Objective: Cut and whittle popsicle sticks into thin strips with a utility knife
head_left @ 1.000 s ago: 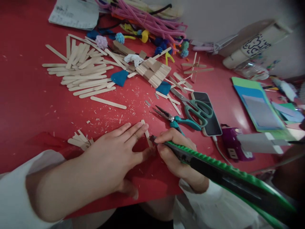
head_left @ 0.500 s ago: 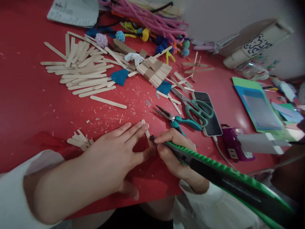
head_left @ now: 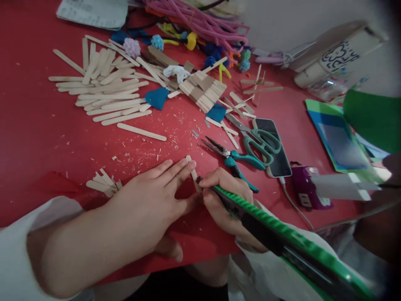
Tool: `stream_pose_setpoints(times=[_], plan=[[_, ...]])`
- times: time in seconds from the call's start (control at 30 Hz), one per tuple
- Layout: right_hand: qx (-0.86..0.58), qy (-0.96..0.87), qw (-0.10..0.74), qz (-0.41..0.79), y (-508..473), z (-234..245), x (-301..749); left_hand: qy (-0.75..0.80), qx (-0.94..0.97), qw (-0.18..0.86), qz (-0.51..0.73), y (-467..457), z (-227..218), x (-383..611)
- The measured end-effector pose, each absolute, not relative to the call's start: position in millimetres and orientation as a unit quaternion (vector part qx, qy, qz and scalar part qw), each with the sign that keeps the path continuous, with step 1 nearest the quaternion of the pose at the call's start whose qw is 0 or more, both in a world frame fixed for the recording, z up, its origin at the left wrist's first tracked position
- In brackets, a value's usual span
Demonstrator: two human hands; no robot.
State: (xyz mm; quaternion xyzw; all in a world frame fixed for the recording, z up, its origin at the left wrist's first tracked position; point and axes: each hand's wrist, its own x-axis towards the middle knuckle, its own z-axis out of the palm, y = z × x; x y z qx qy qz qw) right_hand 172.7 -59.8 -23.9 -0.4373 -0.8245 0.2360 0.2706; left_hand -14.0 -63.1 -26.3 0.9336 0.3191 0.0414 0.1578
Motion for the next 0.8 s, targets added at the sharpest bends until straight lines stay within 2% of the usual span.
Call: stream_pose_setpoints(times=[0.5, 0.7, 0.8], plan=[[-0.418, -0.821, 0.285, 0.265, -56.7, -25.6, 170.6, 0.329, 0.934, 0.114, 0.081, -72.4, -31.8, -13.9], [-0.432, -0.809, 0.288, 0.275, -55.8, -21.9, 171.4, 0.312, 0.941, 0.129, 0.037, -71.2, -29.6, -12.1], [-0.444, -0.786, 0.321, 0.286, -58.7, -24.0, 173.7, 0.325, 0.936, 0.134, 0.032, -69.3, -27.2, -12.0]])
